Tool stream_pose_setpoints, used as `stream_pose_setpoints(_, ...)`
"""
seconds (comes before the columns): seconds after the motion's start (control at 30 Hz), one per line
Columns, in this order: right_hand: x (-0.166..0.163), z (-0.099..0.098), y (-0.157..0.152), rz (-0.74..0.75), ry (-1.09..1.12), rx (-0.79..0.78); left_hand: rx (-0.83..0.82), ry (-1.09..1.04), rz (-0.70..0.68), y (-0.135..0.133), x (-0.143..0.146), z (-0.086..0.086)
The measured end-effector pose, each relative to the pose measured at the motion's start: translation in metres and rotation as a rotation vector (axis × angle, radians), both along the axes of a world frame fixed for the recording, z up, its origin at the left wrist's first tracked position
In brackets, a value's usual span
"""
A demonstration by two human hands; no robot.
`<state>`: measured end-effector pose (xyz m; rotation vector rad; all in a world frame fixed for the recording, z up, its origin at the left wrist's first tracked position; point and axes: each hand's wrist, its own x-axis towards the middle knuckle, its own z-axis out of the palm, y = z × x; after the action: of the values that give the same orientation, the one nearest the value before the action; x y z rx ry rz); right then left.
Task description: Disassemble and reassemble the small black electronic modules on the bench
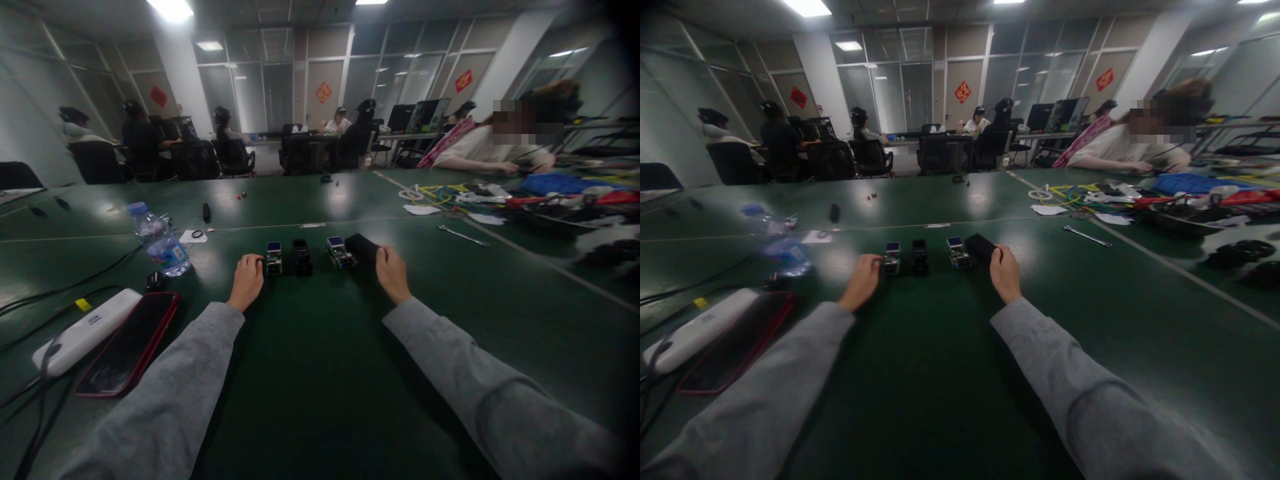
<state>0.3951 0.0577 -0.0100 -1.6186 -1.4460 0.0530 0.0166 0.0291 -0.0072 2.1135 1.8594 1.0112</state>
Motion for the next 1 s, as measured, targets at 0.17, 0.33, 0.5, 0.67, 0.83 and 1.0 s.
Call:
stream_pose_setpoints(0.17, 0.005, -0.004, 0.003, -0.052, -0.074, 0.004, 0.010, 0.001, 0.005, 0.002, 0.000, -0.001)
stream_pose_setpoints(0.33, 0.006, -0.006, 0.004, 0.034, -0.169, 0.115, 0.032, 0.015, 0.012, 0.004, -0.001, -0.004)
stream_pose_setpoints(0.5, 0.021, -0.002, 0.007, -0.048, -0.003, -0.056, 0.035, 0.013, 0.013, 0.005, -0.001, -0.005)
stream_pose_setpoints(0.67, 0.028, -0.005, 0.007, -0.085, -0.138, 0.046, 0.027, 0.016, 0.010, 0.005, -0.002, -0.006)
stream_pose_setpoints(0.83, 0.040, -0.014, 0.000, 0.016, -0.315, 0.014, 0.020, 0.014, 0.011, 0.004, -0.001, -0.004)
stream_pose_setpoints(1.0, 0.129, -0.002, -0.022, -0.198, -0.311, -0.110, 0.006, 0.013, 0.015, 0.001, 0.001, -0.001)
